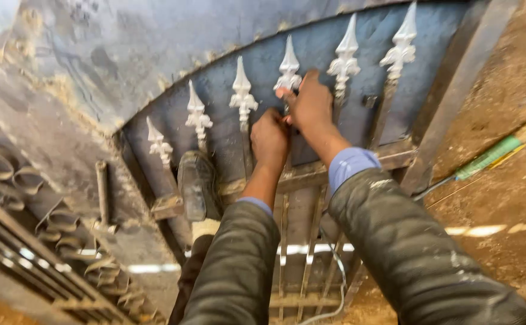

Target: Welding decorative metal spikes onto a gate frame

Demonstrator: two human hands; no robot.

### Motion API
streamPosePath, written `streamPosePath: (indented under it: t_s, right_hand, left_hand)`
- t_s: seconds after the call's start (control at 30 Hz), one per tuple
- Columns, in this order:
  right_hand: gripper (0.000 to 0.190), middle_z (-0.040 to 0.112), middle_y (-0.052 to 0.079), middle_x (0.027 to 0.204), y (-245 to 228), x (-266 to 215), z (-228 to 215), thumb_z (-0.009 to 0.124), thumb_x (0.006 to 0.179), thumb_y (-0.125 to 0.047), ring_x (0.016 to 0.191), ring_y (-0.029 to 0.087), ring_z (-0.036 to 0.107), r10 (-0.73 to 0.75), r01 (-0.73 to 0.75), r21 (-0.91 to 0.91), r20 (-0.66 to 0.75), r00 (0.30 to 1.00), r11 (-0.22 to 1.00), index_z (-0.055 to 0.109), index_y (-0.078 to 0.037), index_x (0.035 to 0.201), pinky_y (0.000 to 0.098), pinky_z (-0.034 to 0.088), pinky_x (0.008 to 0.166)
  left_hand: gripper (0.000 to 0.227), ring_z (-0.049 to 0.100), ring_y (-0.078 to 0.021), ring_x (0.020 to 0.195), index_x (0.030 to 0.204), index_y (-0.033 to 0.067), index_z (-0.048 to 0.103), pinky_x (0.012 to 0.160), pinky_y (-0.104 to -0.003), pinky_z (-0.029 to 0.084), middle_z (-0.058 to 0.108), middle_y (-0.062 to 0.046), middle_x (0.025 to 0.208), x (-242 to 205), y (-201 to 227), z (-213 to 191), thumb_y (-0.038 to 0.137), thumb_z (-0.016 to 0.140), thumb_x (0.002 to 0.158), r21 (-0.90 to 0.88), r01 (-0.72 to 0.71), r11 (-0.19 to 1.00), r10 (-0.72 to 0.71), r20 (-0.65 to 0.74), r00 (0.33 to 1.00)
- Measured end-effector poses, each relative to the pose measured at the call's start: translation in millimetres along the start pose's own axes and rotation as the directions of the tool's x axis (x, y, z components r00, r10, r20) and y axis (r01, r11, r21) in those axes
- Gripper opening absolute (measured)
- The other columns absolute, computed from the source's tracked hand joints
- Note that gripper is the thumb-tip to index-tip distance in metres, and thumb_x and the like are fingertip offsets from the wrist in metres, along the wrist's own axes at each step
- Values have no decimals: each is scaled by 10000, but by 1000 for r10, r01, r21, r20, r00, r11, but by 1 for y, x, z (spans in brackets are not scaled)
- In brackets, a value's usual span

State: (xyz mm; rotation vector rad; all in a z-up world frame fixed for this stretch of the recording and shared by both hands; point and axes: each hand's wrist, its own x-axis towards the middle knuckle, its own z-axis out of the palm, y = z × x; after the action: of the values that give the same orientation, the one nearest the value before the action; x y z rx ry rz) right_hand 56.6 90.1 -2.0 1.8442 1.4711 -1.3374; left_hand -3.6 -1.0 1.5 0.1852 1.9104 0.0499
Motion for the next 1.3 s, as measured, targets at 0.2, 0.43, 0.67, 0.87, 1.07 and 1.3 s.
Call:
streamPosePath:
  t_s: [0.2,0.43,0.67,0.87,1.07,1.3]
  right_hand:
    - [487,738,103,730,4,11,3,755,952,-427,554,286,743,27,-27,-13,21,999,1000,439,-99,1124,461,623,801]
    - [505,712,70,735,21,7,5,759,924,-516,531,276,733,21,-21,36,10,1000,999,466,-127,1060,436,623,758]
    - [349,714,108,754,43,-8,2,726,976,-390,526,214,734,-153,170,224,-92,984,960,524,-112,1036,304,636,581]
    - [85,752,88,763,118,-56,38,575,1026,-223,829,337,758,-124,164,175,-221,967,971,585,-153,980,498,564,741]
    - [288,751,203,1162,135,-55,67,603,1034,-273,1145,442,676,28,19,245,-186,982,969,608,-113,1273,580,537,955]
    - [183,800,59,941,134,-29,84,720,963,-351,990,350,741,-18,102,267,-299,954,958,704,-205,1071,489,562,847]
  left_hand:
    - [261,684,-429,1150,1055,191,708,980,-503,557,743,-195,1078,6,1,2,428,648,965,24,40,999,-40,6,999]
    - [261,680,-419,1152,1103,177,746,939,-541,537,769,-186,1066,33,-30,25,385,715,950,-32,-104,994,104,6,995]
    - [327,713,-389,1101,1173,162,738,924,-503,541,775,-172,1037,60,-58,48,425,652,999,-210,-294,932,309,41,950]
    - [421,699,-314,1024,1117,123,758,913,-484,521,745,-174,994,53,-76,58,485,560,1036,-349,-295,890,320,16,947]
    - [512,681,-364,1073,1223,104,737,910,-508,529,729,-174,1081,55,-86,64,544,531,1062,-364,-223,904,243,9,970]
    - [411,643,-215,933,1096,135,773,808,-403,523,709,-78,942,48,-77,67,508,616,1024,-412,-201,889,196,-53,979]
